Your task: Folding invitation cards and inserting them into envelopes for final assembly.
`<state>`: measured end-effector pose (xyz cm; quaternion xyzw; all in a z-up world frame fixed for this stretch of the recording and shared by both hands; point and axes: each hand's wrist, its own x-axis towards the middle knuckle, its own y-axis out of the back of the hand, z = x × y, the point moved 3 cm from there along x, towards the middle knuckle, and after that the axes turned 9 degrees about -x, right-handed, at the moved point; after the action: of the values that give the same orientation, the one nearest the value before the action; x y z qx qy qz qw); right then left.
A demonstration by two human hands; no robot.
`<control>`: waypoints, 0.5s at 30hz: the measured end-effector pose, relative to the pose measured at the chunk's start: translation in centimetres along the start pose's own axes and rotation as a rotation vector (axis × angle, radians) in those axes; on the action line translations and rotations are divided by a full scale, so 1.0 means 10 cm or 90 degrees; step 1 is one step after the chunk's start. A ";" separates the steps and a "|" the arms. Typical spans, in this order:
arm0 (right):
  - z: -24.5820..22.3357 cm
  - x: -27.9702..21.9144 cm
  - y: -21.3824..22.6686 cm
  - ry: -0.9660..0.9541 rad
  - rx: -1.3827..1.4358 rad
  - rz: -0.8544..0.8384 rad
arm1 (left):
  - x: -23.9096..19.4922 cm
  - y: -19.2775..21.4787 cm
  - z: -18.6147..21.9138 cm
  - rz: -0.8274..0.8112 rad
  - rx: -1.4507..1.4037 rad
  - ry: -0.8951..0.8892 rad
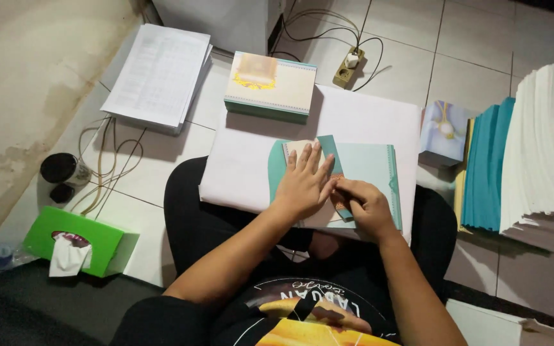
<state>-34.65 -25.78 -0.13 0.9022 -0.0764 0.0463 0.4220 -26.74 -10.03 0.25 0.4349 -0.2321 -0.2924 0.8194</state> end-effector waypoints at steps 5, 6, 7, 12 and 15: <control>0.19 0.43 -0.22 0.126 -0.312 -0.118 | 0.04 -0.16 -0.11 0.019 0.051 0.001; 0.24 0.56 -0.27 0.137 -0.374 -0.145 | 0.06 -0.21 -0.14 0.024 0.070 0.008; 0.31 0.67 -0.31 0.137 -0.374 -0.145 | 0.08 -0.20 -0.14 0.024 0.070 0.007; 0.33 0.69 -0.34 0.164 -0.378 -0.120 | 0.10 -0.19 -0.14 0.020 0.053 0.033; 0.19 0.13 -0.25 0.148 -0.388 -0.113 | 0.10 -0.22 -0.17 0.015 0.037 0.044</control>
<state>-32.88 -25.79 -2.97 0.7266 0.0404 0.0870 0.6803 -25.56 -10.73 -2.33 0.4658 -0.2176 -0.2608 0.8171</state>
